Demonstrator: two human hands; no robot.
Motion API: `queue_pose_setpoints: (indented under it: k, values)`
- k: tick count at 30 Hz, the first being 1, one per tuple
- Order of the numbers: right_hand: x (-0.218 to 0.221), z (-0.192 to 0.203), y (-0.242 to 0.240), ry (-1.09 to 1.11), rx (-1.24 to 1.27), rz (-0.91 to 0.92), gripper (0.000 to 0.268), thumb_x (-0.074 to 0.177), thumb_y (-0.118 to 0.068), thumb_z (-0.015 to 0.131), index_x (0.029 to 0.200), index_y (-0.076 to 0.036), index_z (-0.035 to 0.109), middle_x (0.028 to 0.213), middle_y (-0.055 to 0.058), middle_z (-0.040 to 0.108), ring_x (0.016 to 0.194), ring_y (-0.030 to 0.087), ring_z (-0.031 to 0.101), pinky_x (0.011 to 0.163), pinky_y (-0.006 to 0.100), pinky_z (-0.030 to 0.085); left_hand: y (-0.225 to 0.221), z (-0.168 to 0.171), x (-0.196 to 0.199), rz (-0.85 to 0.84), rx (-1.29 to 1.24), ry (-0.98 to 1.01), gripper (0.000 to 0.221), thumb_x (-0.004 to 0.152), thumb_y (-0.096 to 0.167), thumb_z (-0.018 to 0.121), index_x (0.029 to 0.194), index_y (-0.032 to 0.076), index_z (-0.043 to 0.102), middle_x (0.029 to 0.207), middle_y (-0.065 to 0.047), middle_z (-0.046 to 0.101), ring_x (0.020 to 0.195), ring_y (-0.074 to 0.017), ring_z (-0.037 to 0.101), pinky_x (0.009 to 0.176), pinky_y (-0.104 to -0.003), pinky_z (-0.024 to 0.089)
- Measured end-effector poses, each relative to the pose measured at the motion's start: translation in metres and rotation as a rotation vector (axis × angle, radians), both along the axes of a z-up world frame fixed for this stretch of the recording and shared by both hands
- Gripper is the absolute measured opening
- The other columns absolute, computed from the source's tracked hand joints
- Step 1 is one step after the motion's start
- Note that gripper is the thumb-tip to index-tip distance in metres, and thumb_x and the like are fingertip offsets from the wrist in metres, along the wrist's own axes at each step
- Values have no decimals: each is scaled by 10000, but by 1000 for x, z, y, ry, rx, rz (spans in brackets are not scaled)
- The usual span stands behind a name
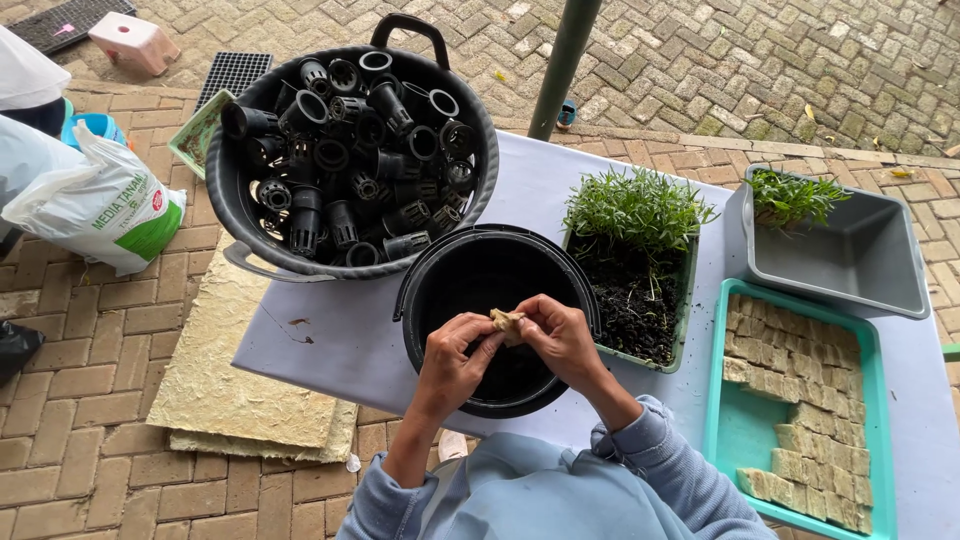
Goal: Transplanting young plant seedlings from a tray into rockwool cubes and placing them into hydroponic net pots.
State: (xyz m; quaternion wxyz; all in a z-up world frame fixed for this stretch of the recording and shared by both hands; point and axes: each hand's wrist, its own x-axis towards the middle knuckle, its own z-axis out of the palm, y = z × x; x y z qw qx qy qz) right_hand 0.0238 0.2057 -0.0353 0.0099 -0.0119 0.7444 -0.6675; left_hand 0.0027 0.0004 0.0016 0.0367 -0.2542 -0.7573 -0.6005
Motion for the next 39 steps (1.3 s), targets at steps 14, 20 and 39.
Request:
queue_pose_setpoints:
  k: [14, 20, 39]
  values:
    - [3, 7, -2, -7, -57, 25, 212, 946, -22, 660, 1142, 56, 669, 1006, 86, 753, 901, 117, 738, 844, 282, 627, 0, -2, 0, -18, -4, -20, 104, 904, 59, 746, 1003, 30, 758, 967, -77, 764, 856, -190, 757, 748, -298, 621]
    - [3, 3, 4, -33, -186, 32, 186, 1004, -44, 632, 1154, 57, 674, 1006, 95, 746, 907, 113, 716, 838, 271, 609, 0, -2, -1, -31, 16, -27, 119, 895, 61, 749, 1011, 35, 756, 979, -75, 764, 867, -190, 763, 776, -297, 636]
    - [5, 38, -13, 328, 262, 3, 120, 944, -25, 710, 1059, 8, 706, 1045, 89, 729, 887, 143, 717, 746, 263, 601, -6, -13, -5, -106, 240, -310, 58, 907, 53, 741, 867, 12, 750, 959, -102, 784, 791, -112, 742, 719, -241, 641]
